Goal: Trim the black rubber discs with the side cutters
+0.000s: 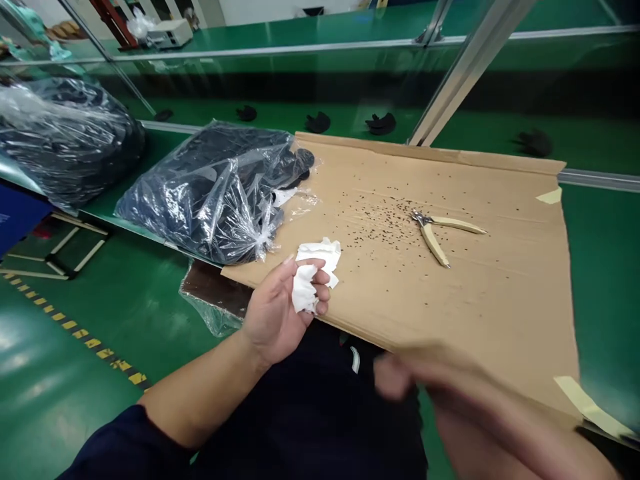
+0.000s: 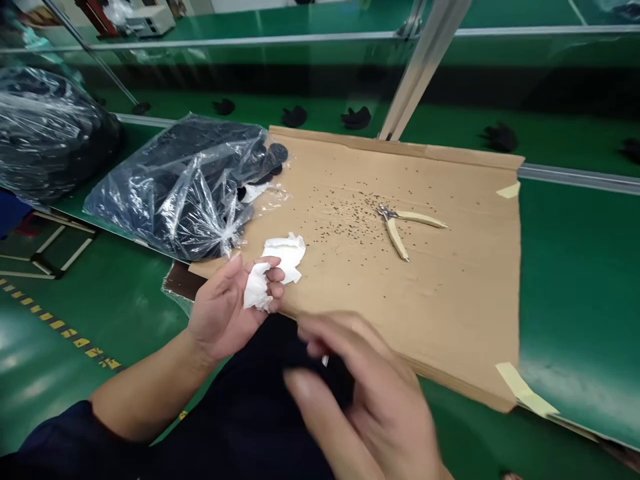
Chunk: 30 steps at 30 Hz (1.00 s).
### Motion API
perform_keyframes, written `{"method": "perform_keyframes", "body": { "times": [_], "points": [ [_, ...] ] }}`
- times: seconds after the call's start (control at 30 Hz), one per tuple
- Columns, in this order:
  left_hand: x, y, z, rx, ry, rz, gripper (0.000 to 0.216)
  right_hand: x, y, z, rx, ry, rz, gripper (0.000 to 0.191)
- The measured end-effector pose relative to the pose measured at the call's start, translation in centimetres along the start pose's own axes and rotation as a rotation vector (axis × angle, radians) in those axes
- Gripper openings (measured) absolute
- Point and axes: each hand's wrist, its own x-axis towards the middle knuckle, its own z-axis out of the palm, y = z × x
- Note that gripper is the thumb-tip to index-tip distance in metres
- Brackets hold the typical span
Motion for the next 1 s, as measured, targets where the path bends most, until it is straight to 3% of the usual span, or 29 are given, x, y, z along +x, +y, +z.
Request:
{"method": "perform_keyframes", "body": {
  "times": [0.17, 0.33, 0.5, 0.6, 0.67, 0.83, 1.0],
  "points": [
    [0.0, -2.6, -0.1, 0.204, -0.174, -0.067, 0.045, 2.6, 1.6, 2.7, -0.25, 0.033, -0.055, 0.04],
    [-0.3, -3.3, -0.6, 0.433, -0.303, -0.1, 0.045, 3.2, 3.1, 2.9, -0.303, -0.074, -0.016, 0.022],
    [0.0, -2.7, -1.8, 0.732, -0.397, -0.068, 0.03, 2.3, 3.9, 2.0, -0.277, 0.1, 0.14, 0.009],
    [0.2, -2.7, -2.5, 0.834, -0.359, -0.062, 0.027, 1.7, 4.5, 1.8, -0.082, 0.114, 0.295, 0.016],
    [0.3, -2.8, -2.6, 0.821, -0.319, -0.049, 0.025, 1.4, 4.9, 1.9, 0.006, 0.119, 0.319, 0.02],
    [0.5, -3.2, -2.2, 0.72, -0.168, 0.007, 0.02, 0.8, 5.4, 2.5, -0.127, 0.14, 0.144, 0.009],
    [-0.3, -5.2, -2.6, 0.644, -0.106, -0.023, 0.03, 0.0, 5.7, 4.4, -0.508, 0.33, -0.142, 0.014]
  ]
}}
